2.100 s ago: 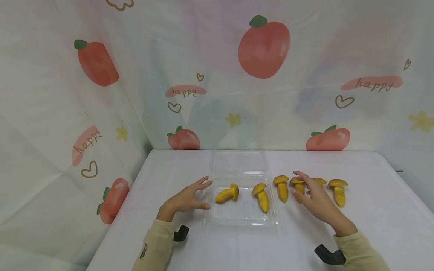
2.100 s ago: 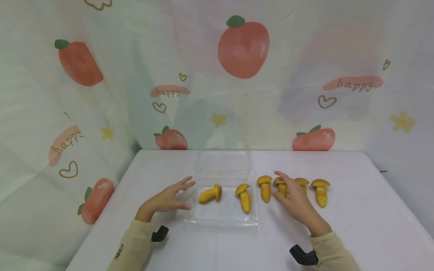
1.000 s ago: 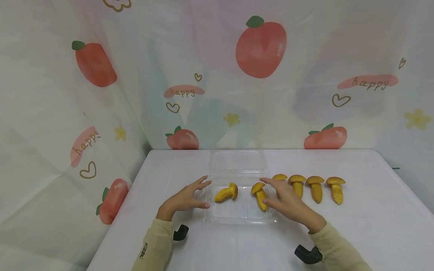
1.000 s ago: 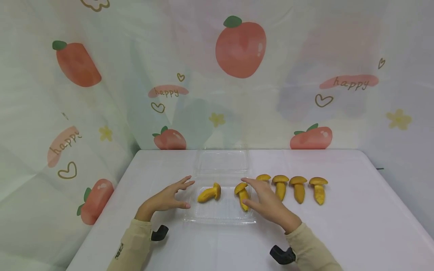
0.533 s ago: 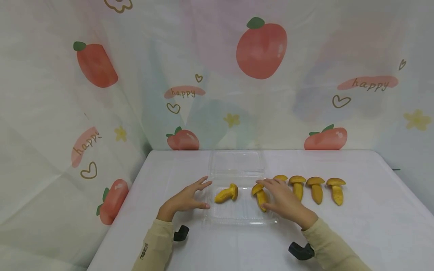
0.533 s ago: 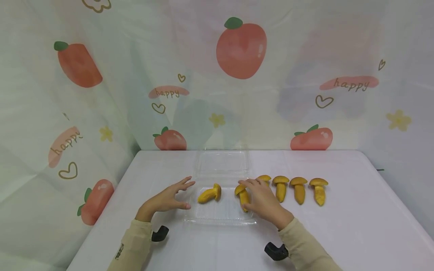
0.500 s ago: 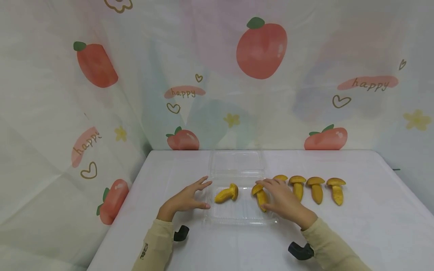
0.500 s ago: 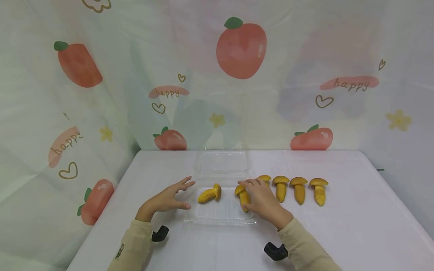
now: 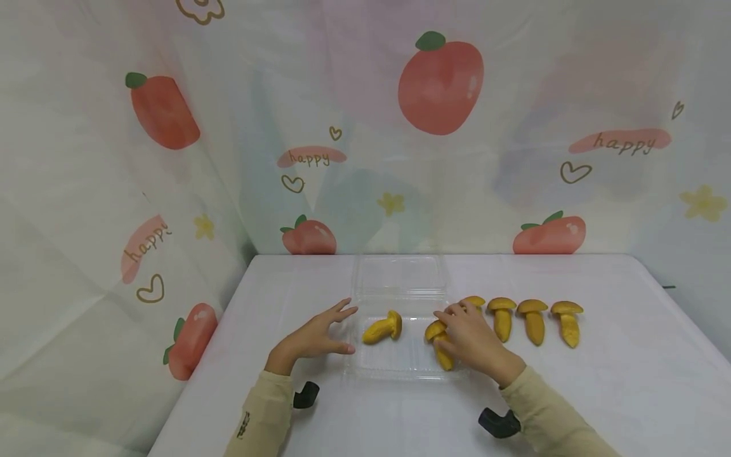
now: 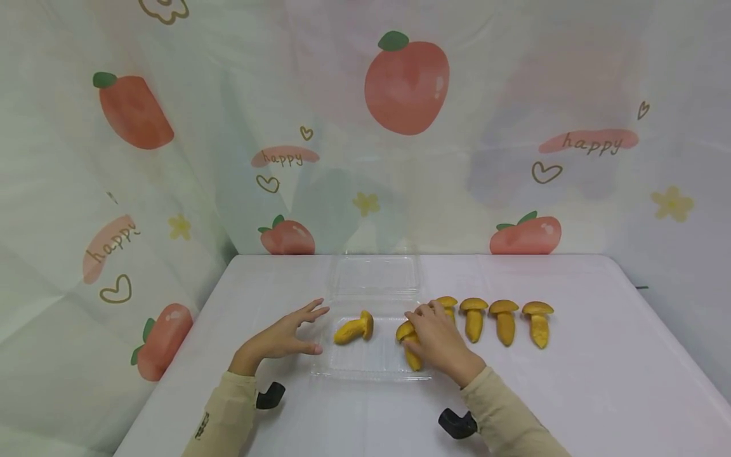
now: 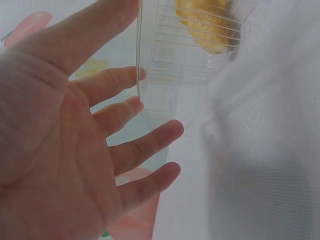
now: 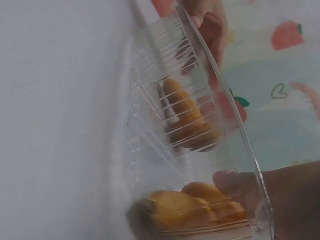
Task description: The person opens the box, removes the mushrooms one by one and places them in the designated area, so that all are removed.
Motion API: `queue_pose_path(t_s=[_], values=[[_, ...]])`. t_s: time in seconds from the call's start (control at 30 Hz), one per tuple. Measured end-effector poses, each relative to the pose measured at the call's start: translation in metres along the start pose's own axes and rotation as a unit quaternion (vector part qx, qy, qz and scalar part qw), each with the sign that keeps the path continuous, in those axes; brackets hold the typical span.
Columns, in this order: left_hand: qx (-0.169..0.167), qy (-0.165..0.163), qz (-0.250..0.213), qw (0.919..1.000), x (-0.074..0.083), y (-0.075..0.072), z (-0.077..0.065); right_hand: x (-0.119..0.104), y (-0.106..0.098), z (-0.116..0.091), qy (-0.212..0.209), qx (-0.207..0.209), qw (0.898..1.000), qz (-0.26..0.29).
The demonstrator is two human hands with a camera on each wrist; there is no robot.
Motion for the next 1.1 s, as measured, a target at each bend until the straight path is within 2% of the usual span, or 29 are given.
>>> queue_pose_path(t_s=[0.27,0.43,0.6,0.73,0.97,1.1], values=[[0.003,0.000,0.001,1.0000,0.0013,0.0004,-0.0011,-0.0014,0.0013,0.0014,-0.006,0.030,0.999,-0.016],[0.003,0.001,0.002,1.0000,0.0041,0.0000,-0.0020,-0.0028,0.0014,0.0008,-0.015,0.027,0.999,-0.017],[0.003,-0.001,0.001,1.0000,0.0054,-0.0008,-0.0032,-0.0001,0.0018,0.0011,0.009,0.005,1.000,0.027],[0.002,-0.001,0.002,1.0000,0.0046,-0.0010,-0.0032,0.0028,-0.0007,0.0014,0.024,0.010,0.998,0.051],[0.001,0.000,-0.002,1.0000,0.0025,-0.0011,-0.0033,-0.0038,0.0011,0.0004,-0.002,0.005,1.000,-0.025],[-0.002,0.007,-0.002,1.0000,0.0035,-0.0007,-0.0032,-0.0062,0.0039,0.0000,0.010,-0.006,0.999,-0.033]])
Point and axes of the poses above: each hand's wrist, its own z-axis towards the middle knuckle, its own y-axis out of the palm, x = y × z, the point moved 6 cm from there along z, towards the middle knuckle, and after that the axes turned 5 degrees about -y, right-handed, at the moved point
